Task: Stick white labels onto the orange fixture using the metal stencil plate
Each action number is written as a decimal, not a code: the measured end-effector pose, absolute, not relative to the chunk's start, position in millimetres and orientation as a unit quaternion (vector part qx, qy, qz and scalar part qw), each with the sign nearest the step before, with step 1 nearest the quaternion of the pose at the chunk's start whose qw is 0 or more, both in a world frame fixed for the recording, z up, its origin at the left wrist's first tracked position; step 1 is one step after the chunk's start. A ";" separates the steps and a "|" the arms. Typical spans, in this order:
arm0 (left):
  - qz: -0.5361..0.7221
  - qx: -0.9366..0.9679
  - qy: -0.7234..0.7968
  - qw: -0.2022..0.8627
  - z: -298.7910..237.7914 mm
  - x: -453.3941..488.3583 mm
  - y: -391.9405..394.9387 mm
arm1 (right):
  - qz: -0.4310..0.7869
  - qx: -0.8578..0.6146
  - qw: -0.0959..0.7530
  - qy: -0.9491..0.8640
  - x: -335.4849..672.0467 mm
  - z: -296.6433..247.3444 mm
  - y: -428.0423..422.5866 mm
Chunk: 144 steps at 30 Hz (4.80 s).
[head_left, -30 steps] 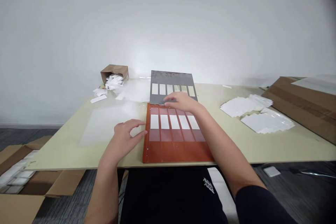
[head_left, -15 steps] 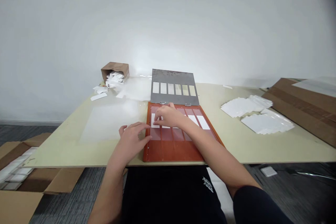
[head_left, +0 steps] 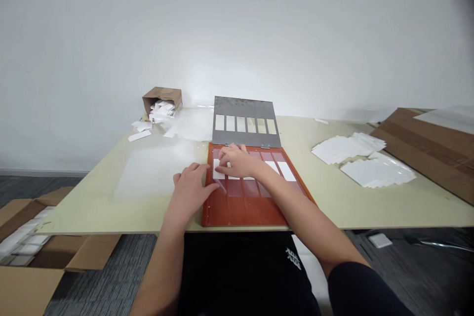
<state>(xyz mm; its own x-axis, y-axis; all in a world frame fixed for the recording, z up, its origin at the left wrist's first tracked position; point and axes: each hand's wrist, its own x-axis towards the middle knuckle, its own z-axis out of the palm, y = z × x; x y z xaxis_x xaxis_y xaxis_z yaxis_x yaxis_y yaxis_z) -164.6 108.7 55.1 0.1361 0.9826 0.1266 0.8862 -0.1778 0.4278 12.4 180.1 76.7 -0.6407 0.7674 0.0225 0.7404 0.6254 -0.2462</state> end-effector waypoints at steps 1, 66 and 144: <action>0.192 0.742 0.632 0.112 54.8 -163.2 110.3 | 0.113 -0.419 0.061 -0.899 12.9 77.3 180.4; 0.164 0.792 0.585 0.057 30.6 -114.8 65.2 | 0.065 -0.446 0.088 -0.888 15.9 59.8 180.1; 0.079 0.797 0.595 -0.069 24.4 -116.4 -11.8 | 0.001 -0.440 0.146 -0.886 17.1 40.4 99.1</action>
<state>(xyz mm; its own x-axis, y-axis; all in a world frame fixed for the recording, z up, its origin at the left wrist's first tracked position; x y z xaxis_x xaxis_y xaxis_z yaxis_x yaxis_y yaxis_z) -116.4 -11.8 24.4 0.2806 0.9370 0.2082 0.9588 -0.2836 -0.0162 17.1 99.1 40.4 -0.5709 0.7795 0.2578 0.7789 0.6135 -0.1301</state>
